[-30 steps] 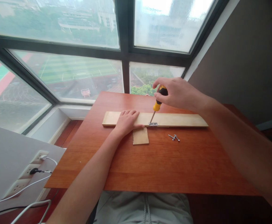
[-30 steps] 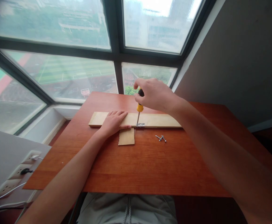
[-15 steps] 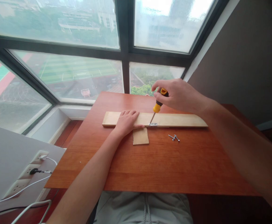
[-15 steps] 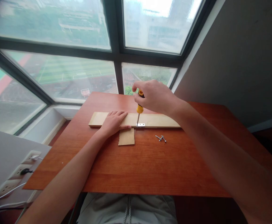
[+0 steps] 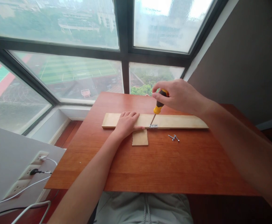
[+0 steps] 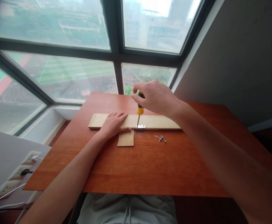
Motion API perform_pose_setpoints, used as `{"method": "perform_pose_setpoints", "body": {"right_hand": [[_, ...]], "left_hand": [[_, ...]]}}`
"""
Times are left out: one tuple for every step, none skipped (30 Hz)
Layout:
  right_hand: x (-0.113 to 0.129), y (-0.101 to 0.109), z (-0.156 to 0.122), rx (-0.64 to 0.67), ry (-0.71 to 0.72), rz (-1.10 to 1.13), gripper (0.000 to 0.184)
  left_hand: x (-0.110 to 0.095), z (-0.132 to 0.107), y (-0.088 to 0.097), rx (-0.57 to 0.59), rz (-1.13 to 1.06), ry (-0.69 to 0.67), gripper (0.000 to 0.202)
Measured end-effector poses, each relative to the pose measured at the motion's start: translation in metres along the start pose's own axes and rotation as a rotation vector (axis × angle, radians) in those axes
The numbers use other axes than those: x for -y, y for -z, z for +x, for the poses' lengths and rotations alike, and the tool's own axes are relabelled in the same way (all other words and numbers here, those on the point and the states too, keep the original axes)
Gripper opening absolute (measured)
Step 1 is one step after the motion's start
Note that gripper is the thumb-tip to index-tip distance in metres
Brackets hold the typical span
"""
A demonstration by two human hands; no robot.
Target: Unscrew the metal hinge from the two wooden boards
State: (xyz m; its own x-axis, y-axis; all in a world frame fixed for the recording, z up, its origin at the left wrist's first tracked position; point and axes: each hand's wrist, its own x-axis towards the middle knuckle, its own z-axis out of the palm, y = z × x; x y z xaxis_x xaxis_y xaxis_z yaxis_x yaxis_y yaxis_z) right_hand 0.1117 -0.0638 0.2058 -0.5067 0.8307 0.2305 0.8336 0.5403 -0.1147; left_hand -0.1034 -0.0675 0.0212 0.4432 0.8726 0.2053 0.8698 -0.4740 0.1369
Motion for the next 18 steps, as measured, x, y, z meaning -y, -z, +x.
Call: {"method": "perform_pose_setpoints", "body": {"right_hand": [[-0.0008,-0.0002,-0.0002,-0.004,0.008,0.001,0.028],[-0.0017,-0.0002,-0.0005,-0.006,0.019,0.005,0.03],[-0.0025,0.0002,-0.0009,-0.002,0.033,0.014,0.033],[-0.0031,0.001,-0.0012,0.009,0.047,0.029,0.036],[-0.0034,0.002,-0.0016,0.025,0.06,0.049,0.039],[-0.0034,0.003,-0.0019,0.041,0.072,0.07,0.04],[-0.0031,0.004,-0.002,0.052,0.079,0.085,0.04],[-0.0026,0.0047,-0.0021,0.056,0.081,0.089,0.039],[-0.002,0.005,-0.0019,0.052,0.074,0.08,0.036],[-0.0014,0.005,-0.0017,0.04,0.057,0.058,0.034],[-0.001,0.0045,-0.0013,0.025,0.035,0.029,0.032],[-0.0007,0.0038,-0.0008,0.011,0.012,0.0,0.032],[-0.0007,0.0029,-0.0003,0.0,-0.007,-0.021,0.033],[-0.0009,0.0019,0.0,-0.01,-0.019,-0.034,0.033],[-0.0013,0.0011,0.0003,-0.018,-0.02,-0.038,0.032],[-0.0018,0.0005,0.0005,-0.024,-0.014,-0.033,0.03],[-0.0024,0.0001,0.0005,-0.027,-0.002,-0.022,0.028],[-0.003,0.0001,0.0005,-0.025,0.012,-0.005,0.029]], "left_hand": [[-0.0002,-0.0002,0.0,0.002,0.002,0.001,0.063],[-0.0004,-0.0003,0.0001,0.002,0.004,0.002,0.063],[-0.0006,-0.0005,0.0001,0.002,0.006,0.001,0.064],[-0.0008,-0.0006,0.0003,0.002,0.007,0.0,0.064],[-0.001,-0.0008,0.0005,0.001,0.007,0.0,0.064],[-0.0012,-0.0009,0.0007,0.0,0.006,0.0,0.064],[-0.0014,-0.001,0.0008,0.0,0.004,0.002,0.063],[-0.0015,-0.0011,0.0009,-0.001,0.003,0.004,0.062],[-0.0015,-0.0011,0.0009,-0.001,0.002,0.006,0.061],[-0.0014,-0.001,0.0008,-0.002,0.002,0.007,0.06],[-0.0011,-0.0008,0.0005,-0.003,0.003,0.007,0.06],[-0.0008,-0.0006,0.0001,-0.004,0.003,0.008,0.06],[-0.0005,-0.0004,-0.0004,-0.005,0.003,0.008,0.06],[-0.0002,-0.0001,-0.0009,-0.007,0.002,0.009,0.061],[0.0001,0.0001,-0.0015,-0.009,0.002,0.011,0.061],[0.0004,0.0003,-0.0021,-0.01,0.002,0.012,0.062],[0.0006,0.0005,-0.0026,-0.012,0.001,0.011,0.063],[0.0008,0.0006,-0.0031,-0.013,0.001,0.01,0.063]]}}
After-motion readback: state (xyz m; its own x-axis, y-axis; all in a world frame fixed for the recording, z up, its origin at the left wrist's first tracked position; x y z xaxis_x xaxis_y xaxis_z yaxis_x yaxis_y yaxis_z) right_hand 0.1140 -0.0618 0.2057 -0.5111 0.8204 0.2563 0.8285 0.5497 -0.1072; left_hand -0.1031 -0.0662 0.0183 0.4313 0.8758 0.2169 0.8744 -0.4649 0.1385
